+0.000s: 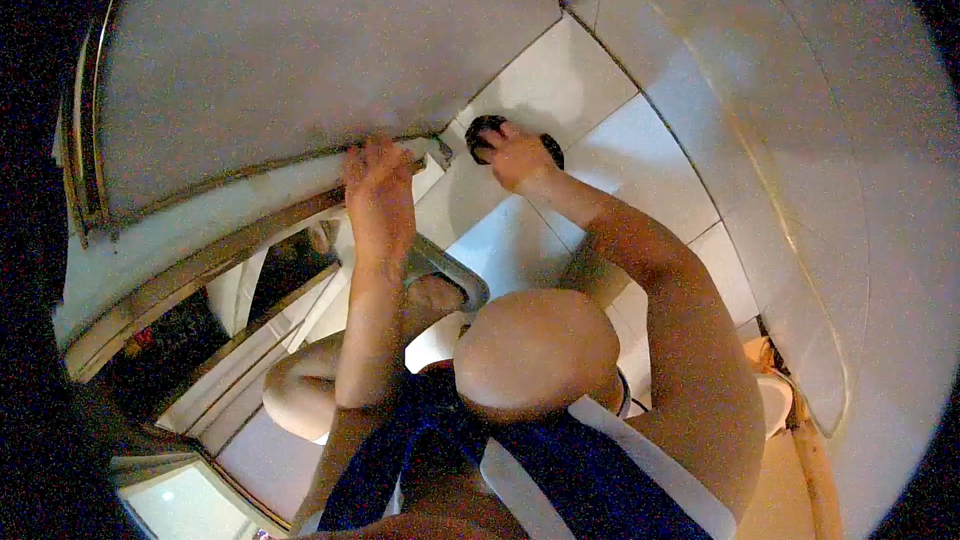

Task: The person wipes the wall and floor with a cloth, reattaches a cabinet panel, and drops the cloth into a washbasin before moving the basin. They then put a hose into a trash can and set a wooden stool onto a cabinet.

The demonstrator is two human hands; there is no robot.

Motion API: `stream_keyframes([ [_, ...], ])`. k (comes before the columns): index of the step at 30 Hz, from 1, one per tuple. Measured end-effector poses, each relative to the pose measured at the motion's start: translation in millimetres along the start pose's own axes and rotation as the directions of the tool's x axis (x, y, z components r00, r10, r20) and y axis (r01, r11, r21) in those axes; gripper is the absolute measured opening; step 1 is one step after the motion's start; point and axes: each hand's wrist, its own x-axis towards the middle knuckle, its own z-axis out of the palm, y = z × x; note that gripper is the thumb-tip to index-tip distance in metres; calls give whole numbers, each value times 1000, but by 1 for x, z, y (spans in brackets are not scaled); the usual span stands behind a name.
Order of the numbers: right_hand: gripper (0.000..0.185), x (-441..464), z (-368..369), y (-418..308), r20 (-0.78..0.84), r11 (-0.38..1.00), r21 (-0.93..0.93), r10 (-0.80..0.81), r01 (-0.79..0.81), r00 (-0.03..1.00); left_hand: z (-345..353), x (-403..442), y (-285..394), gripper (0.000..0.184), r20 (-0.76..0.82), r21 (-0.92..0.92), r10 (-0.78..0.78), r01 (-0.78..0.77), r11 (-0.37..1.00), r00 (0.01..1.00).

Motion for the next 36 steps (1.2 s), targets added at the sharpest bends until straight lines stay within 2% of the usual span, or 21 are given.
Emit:
stream_keyframes([
  [1,42,5,16,-1,15,996,-11,-84,84,996,-3,-2,-1,58,-4,7,-1,2,1000,1000],
  [2,42,5,31,0,16,996,1,-84,84,996,-7,-3,-2,66,-18,25,-23,24,999,1000],
  [3,42,6,35,-1,-1,986,-44,-163,163,987,-8,-4,-2,75,-30,41,-42,43,998,999],
  [4,42,9,39,0,-16,966,-91,-242,240,970,-9,-4,-1,75,-33,48,-40,42,998,999],
  [6,42,13,45,6,52,972,-112,-200,205,978,-11,-7,3,87,10,110,-41,40,993,999],
  [8,42,14,46,21,-73,985,-54,-165,161,984,-12,-8,5,86,-2,109,-49,49,993,999],
  [10,43,15,28,60,-208,987,-79,124,-143,970,-15,-8,5,85,-13,107,-59,60,992,998],
  [12,49,11,3,96,-160,938,-57,330,-342,930,-21,-11,5,82,53,125,-100,93,988,994],
  [14,52,4,-1,129,-299,895,-90,394,-436,869,-19,-25,12,78,77,180,-172,156,971,982],
  [18,48,8,-5,119,-403,853,-144,413,-502,817,-37,-47,17,68,87,319,-314,272,908,946],
  [20,44,23,19,96,-252,921,-104,341,-375,906,-43,-56,18,65,77,317,-327,288,904,942],
  [22,41,25,30,52,-205,982,-67,161,-178,965,-51,-61,15,59,-22,283,-391,381,880,920],
  [24,39,31,46,17,-381,999,-39,13,-30,924,-58,-64,11,58,-24,299,-393,382,874,919],
  [25,39,33,49,7,-380,999,-29,10,-23,925,-59,-67,10,57,-27,313,-395,383,869,918],
  [27,36,35,53,-9,-294,991,135,42,-2,955,-59,-72,12,59,-50,325,-404,398,858,913],
  [28,36,34,60,-13,-293,989,146,41,3,955,-58,-74,12,60,-57,333,-417,411,849,907],
  [30,33,31,70,-14,-126,966,127,-207,223,970,-69,-73,-1,57,-50,333,-412,404,852,910],
  [32,31,30,68,-17,-167,966,177,-161,190,973,-80,-72,-17,52,-96,362,-410,416,834,907],
  [33,31,29,63,-17,-91,972,167,-153,167,984,-77,-72,-19,47,-102,447,-407,407,796,908],
  [34,30,27,60,-17,-13,978,153,-143,143,990,-79,-70,-24,47,-104,448,-407,408,795,908],
  [36,31,13,61,-18,-5,974,140,-182,180,983,-96,-66,-42,42,-42,708,-508,384,592,860],
])
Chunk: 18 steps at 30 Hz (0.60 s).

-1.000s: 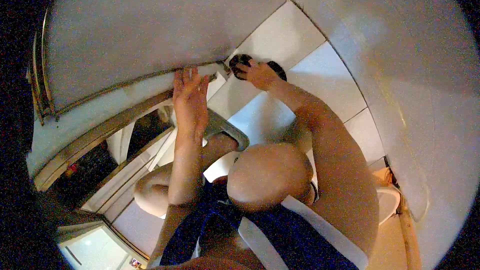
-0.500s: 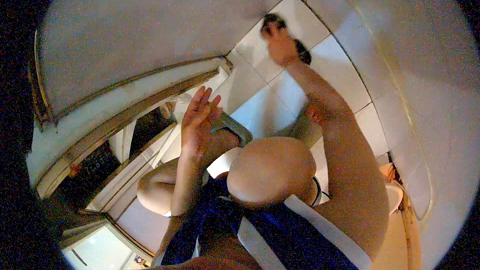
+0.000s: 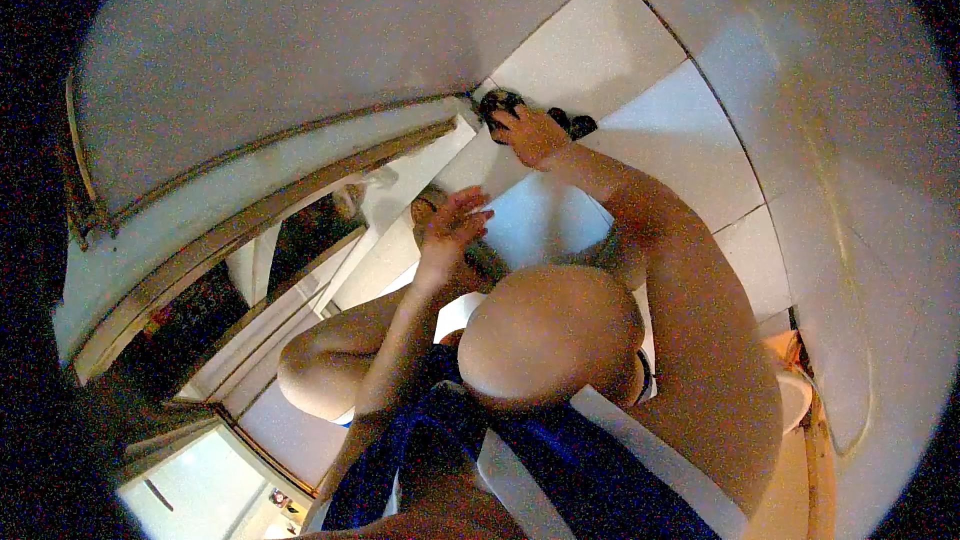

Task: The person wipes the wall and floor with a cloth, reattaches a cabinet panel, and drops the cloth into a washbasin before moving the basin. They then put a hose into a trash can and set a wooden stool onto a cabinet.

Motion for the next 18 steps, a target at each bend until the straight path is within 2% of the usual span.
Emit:
stream_keyframes([
  [1,32,-10,3,0,13,999,-16,-37,37,999,0,5,-11,39,91,160,54,-68,985,994],
  [2,32,-22,7,-4,22,999,-14,-31,32,999,0,10,-23,39,97,155,47,-62,986,994],
  [3,30,-37,9,-11,107,992,8,-122,122,987,2,16,-33,40,155,548,-49,-45,835,987],
  [4,29,-52,17,-18,187,977,41,-213,209,959,4,21,-43,41,170,843,-158,-60,534,973],
  [5,28,-68,29,-26,174,976,91,-213,199,961,8,26,-54,41,178,841,-162,-64,538,970],
  [6,27,-83,52,-35,159,972,142,-210,188,965,13,31,-65,42,224,951,-388,-113,289,894],
  [7,25,-98,79,-40,207,958,168,-264,231,942,15,36,-77,43,193,976,-595,-218,32,780],
  [8,23,-110,96,-45,253,941,195,-320,276,913,15,39,-94,43,200,974,-595,-225,33,778],
  [9,21,-112,81,-56,310,938,237,-321,254,895,14,38,-115,44,224,953,-728,-301,26,648],
  [10,19,-110,76,-59,291,889,347,-403,297,868,14,39,-124,44,229,925,-836,-378,28,499],
  [11,20,-110,70,-58,302,896,345,-387,279,871,14,36,-133,44,235,917,-875,-394,56,422],
  [12,21,-102,44,-59,314,904,342,-368,257,875,13,38,-134,44,240,912,-885,-406,64,400],
  [14,18,-80,-7,-46,137,839,533,-209,106,968,8,37,-140,44,245,909,-899,-408,83,364],
  [15,18,-72,-21,-38,59,841,540,-67,25,996,7,40,-135,44,246,912,-895,-402,83,372],
  [16,22,-60,-30,-25,-2,858,511,58,-49,998,-1,39,-139,45,246,915,-894,-394,87,375],
  [17,31,-51,-45,-6,3,886,453,108,-98,994,-6,41,-136,45,246,916,-890,-393,84,384],
  [18,37,-46,-44,15,-133,920,374,175,-114,976,-9,45,-133,45,247,917,-885,-390,82,394],
])
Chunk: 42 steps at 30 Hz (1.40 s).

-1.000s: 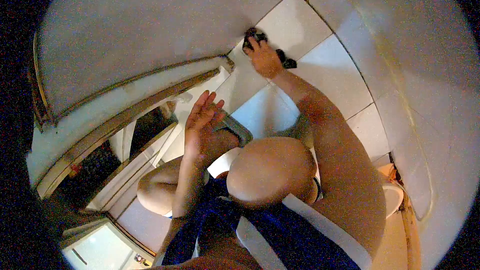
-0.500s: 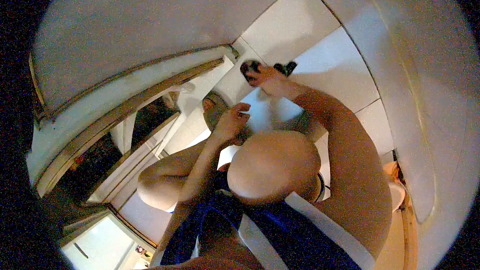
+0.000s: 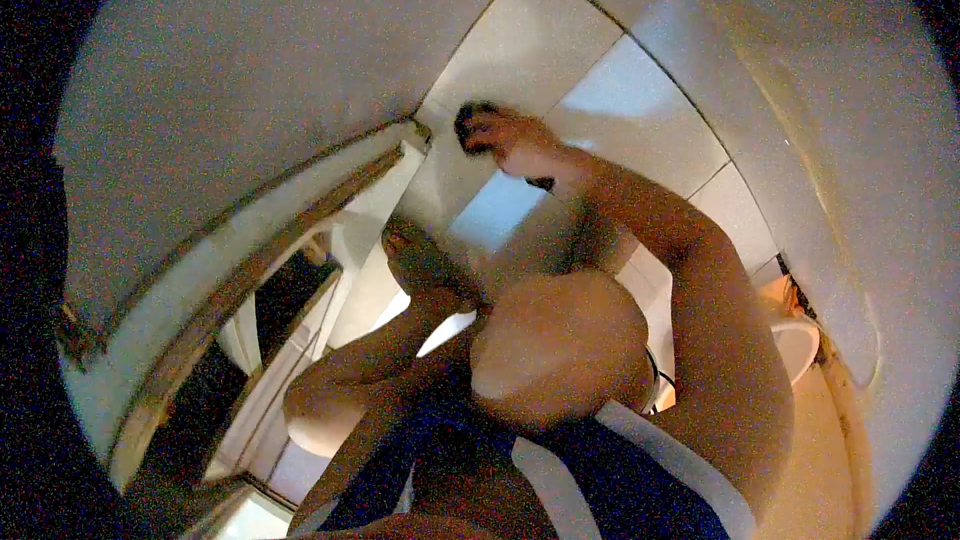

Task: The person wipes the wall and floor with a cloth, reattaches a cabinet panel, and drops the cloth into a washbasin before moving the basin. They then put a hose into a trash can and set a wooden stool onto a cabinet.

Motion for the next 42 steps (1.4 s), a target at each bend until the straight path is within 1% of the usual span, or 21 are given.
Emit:
stream_keyframes([
  [2,44,23,-32,10,-39,959,-210,188,-192,981,-5,-4,-5,45,-19,21,-8,9,1000,1000],
  [4,47,42,-42,25,-139,888,-360,252,-286,958,-5,-7,-13,45,-35,24,-13,14,1000,999],
  [6,52,54,-36,44,-263,846,-430,217,-315,940,-6,-10,-17,45,-48,47,-22,24,999,999],
  [10,56,33,-33,54,-287,748,-548,253,-375,924,-5,-18,-25,45,-81,95,-36,44,995,996],
  [12,51,-5,-54,62,-363,691,-439,448,-574,817,-3,-19,-29,45,-101,109,-42,53,993,994],
  [13,52,-31,-63,67,-475,620,-466,427,-631,770,-2,-19,-30,45,-113,123,-46,60,991,993],
  [16,57,-125,-85,54,-406,527,-434,610,-731,681,4,-18,-32,46,-153,157,-56,81,984,987],
  [17,57,-151,-85,47,-422,508,-432,617,-745,665,8,-18,-32,46,-170,167,-56,85,982,984],
  [19,59,-202,-63,34,-548,364,-356,664,-861,508,19,-18,-35,46,-210,183,-59,98,978,976],
  [20,59,-224,-53,28,-567,353,-351,656,-867,497,25,-18,-36,46,-238,193,-58,105,976,970],
  [22,61,-261,-26,14,-667,185,-180,699,-966,257,40,-20,-40,46,-290,208,-55,119,971,955],
  [25,66,-300,11,-8,-723,186,-16,676,-982,139,63,-23,-39,46,-358,239,-45,137,961,933],
  [26,67,-309,27,-23,-697,139,112,717,-984,22,70,-24,-39,46,-380,244,-39,142,959,924],
  [28,68,-335,62,-44,-732,139,122,681,-983,5,86,-28,-37,47,-418,274,-25,153,950,908],
  [30,69,-355,94,-79,-632,95,239,771,-966,-80,91,-24,-30,47,-471,312,23,142,939,882],
  [32,71,-386,148,-108,-602,48,210,793,-977,-91,100,-19,-23,47,-513,355,87,118,927,854],
  [34,61,-402,170,-156,-430,-94,204,886,-974,-175,99,-12,-5,47,-566,404,176,85,911,805],
  [35,61,-410,179,-171,-450,-102,220,872,-970,-194,92,-8,6,47,-594,446,243,63,893,767],
  [38,45,-439,186,-203,-286,-105,213,944,-971,-165,76,-9,38,47,-643,537,381,36,843,664],
  [40,30,-442,177,-225,-609,4,362,758,-932,-234,59,-28,59,47,-670,568,431,44,822,604],
  [42,30,-446,163,-229,-774,245,383,611,-890,-165,47,-66,72,48,-713,555,461,24,831,528],
])
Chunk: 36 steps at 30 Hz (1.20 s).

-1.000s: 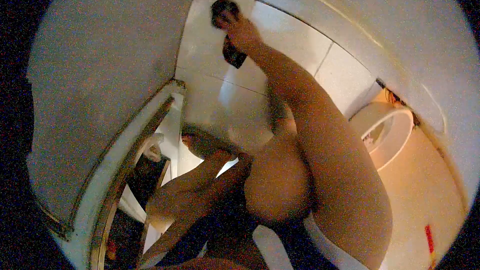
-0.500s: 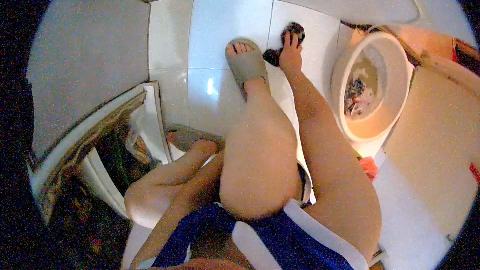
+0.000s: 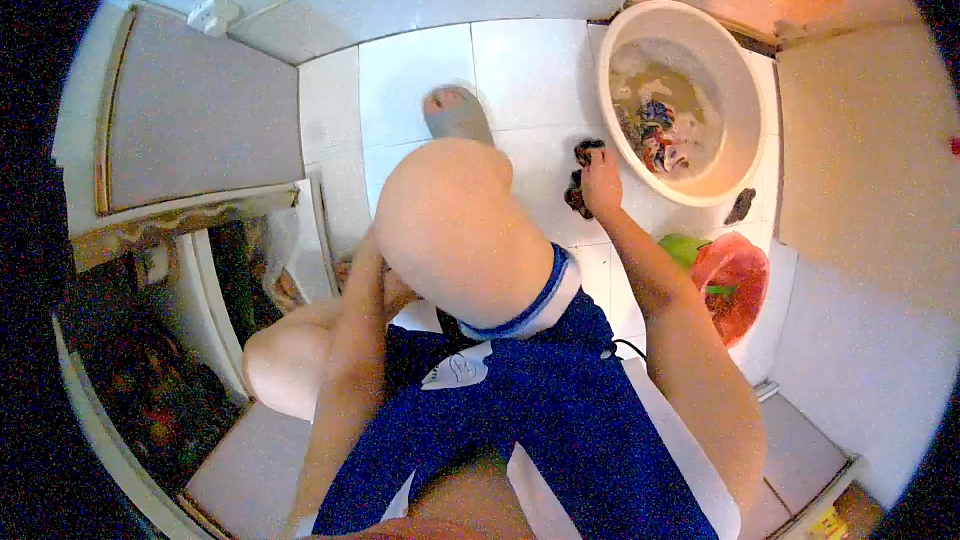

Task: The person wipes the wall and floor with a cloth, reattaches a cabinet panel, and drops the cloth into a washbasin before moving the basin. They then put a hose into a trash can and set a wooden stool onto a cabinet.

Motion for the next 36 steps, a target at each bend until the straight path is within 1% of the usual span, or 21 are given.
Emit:
stream_keyframes([
  [2,29,19,-5,-17,-77,993,62,-95,100,993,-56,-22,11,48,-146,-133,-9,-11,991,989],
  [3,29,32,3,-25,-165,987,83,-120,135,979,-81,-42,29,46,-248,-315,-37,-45,948,968],
  [4,30,49,9,-35,-176,982,118,-127,149,976,-111,-72,53,45,-338,-482,-80,-99,871,938],
  [6,29,81,21,-64,-262,970,161,-134,180,956,-143,-113,72,45,-399,-647,-51,-242,723,915],
  [8,31,115,44,-88,-304,965,134,-175,224,936,-161,-144,76,43,-398,-667,-41,-258,699,917],
  [10,35,147,56,-117,-221,958,201,-157,202,963,-174,-161,68,44,-342,-656,-56,-196,729,938],
  [11,36,162,67,-129,-222,960,167,-187,226,957,-181,-166,66,44,-342,-650,-56,-193,735,938],
  [12,37,179,77,-141,-225,960,130,-215,247,950,-187,-166,63,45,-294,-660,-89,-135,739,952],
  [13,37,194,87,-153,-175,962,129,-217,241,960,-194,-162,60,45,-242,-667,-122,-74,742,963],
  [14,38,210,98,-163,-124,963,124,-222,237,967,-198,-154,55,45,-239,-663,-118,-73,745,964],
  [16,46,234,128,-175,-106,939,-51,-343,339,933,-205,-135,49,47,-199,-678,-180,-3,735,963],
  [18,51,249,149,-181,58,885,-188,-424,427,904,-205,-110,39,49,-166,-677,-184,23,736,969],
  [21,52,264,169,-179,102,864,-216,-444,456,890,-196,-81,28,52,-62,-580,-170,103,808,983],
  [22,52,270,171,-174,114,870,-224,-425,440,898,-195,-76,24,52,-40,-580,-159,107,808,986],
  [25,50,277,159,-154,74,888,-224,-395,402,915,-193,-72,18,53,96,-742,-238,229,629,966],
  [26,50,281,158,-142,81,889,-234,-384,392,920,-193,-69,16,53,109,-743,-228,232,628,968],
  [28,50,287,151,-110,42,930,-293,-222,224,974,-198,-67,11,53,104,-646,-296,290,706,950],
  [30,50,292,129,-66,-6,933,-360,-7,5,1000,-197,-65,11,53,102,-636,-306,299,712,946],
  [32,50,300,114,-18,-249,896,-418,42,-147,968,-193,-63,9,54,103,-654,-309,299,695,945],
  [34,51,310,90,1,-234,896,-378,154,-236,960,-189,-59,10,54,126,-640,-284,297,708,950],
  [36,51,310,95,7,-253,890,-373,175,-263,951,-183,-59,6,55,150,-627,-264,299,720,953],
])
